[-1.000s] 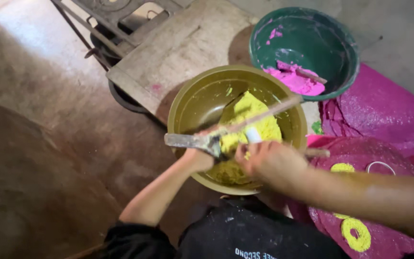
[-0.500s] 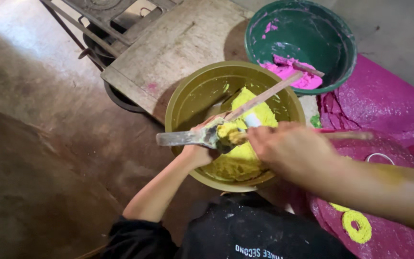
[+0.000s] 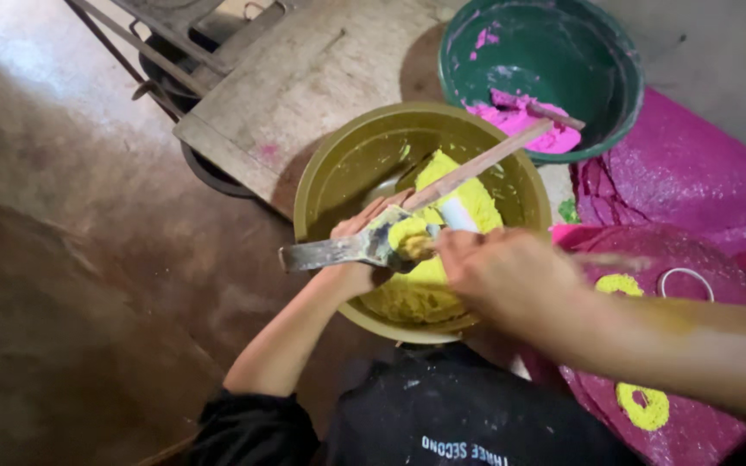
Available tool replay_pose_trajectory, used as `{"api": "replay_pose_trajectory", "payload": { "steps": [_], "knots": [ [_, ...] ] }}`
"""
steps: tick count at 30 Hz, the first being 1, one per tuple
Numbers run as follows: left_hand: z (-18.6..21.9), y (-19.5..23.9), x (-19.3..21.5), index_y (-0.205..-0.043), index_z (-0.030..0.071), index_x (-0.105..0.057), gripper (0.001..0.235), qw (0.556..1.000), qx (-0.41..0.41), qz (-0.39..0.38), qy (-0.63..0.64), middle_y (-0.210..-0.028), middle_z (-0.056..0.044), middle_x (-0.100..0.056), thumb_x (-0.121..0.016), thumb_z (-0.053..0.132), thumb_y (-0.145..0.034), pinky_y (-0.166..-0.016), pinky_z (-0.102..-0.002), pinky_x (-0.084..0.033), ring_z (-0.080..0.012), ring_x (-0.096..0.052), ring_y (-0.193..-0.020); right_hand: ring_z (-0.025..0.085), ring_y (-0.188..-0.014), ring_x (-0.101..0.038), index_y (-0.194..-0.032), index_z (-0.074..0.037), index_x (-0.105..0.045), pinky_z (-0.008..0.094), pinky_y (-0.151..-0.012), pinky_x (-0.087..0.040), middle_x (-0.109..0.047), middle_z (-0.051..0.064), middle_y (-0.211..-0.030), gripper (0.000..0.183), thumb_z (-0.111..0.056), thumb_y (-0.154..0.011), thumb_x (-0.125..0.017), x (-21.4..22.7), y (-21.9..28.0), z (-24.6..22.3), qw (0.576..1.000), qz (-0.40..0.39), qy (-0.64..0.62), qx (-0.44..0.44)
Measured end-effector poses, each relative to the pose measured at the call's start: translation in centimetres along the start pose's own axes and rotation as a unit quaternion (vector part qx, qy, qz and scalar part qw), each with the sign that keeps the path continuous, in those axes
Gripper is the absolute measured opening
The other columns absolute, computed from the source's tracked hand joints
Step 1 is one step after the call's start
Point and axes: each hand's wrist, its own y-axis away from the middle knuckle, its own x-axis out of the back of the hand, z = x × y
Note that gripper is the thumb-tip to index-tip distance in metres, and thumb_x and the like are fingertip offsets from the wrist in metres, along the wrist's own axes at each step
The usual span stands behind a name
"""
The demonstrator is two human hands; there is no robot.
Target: The person uses a wooden press to shape yellow dough into rings on a pink mat, then fills the centers with pink dough. The finished pieces are arranged on a tray.
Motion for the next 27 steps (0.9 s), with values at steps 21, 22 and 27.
{"api": "replay_pose_trajectory", "payload": {
  "steps": [21,22,27],
  "knots": [
    [-0.4,-2.2,1.3,-0.140,0.016,-0.056,0.064,0.977,0.207,0.044,-0.031,-0.138,-0.020,-0.060,-0.077,0.025,-0.080,-0.087,-0.043,-0.056,-0.0376,-0.066,-0.111,0.024,-0.066,-0.070,-0.131,-0.008,-0.062,0.038,-0.052,-0.055,-0.067,0.008,-0.087,0.047,-0.011,-0.085,-0.057,1.4,3.4,2.3,0.969,0.105,-0.201,-0.095],
    [-0.6,-2.5,1.6,-0.140,0.013,-0.057,0.061,0.975,0.196,0.078,-0.066,-0.138,-0.019,-0.060,-0.077,0.026,-0.083,-0.090,-0.045,-0.055,-0.0382,-0.065,-0.114,0.026,-0.066,-0.069,-0.137,-0.011,-0.061,0.040,-0.054,-0.054,-0.068,0.008,-0.089,0.051,-0.011,-0.086,-0.059,1.6,4.4,3.0,0.956,0.106,-0.238,-0.134],
    [0.4,-3.2,1.2,-0.132,0.010,-0.065,0.036,0.959,0.201,0.193,-0.061,-0.146,-0.015,-0.062,-0.067,0.021,-0.098,-0.096,-0.040,-0.059,-0.0326,-0.066,-0.125,0.030,-0.088,-0.074,-0.143,-0.009,-0.056,0.038,-0.076,-0.059,-0.073,0.017,-0.110,0.058,0.002,-0.087,-0.065,-4.1,-1.1,0.5,0.798,0.307,-0.498,-0.147]
  ]
}}
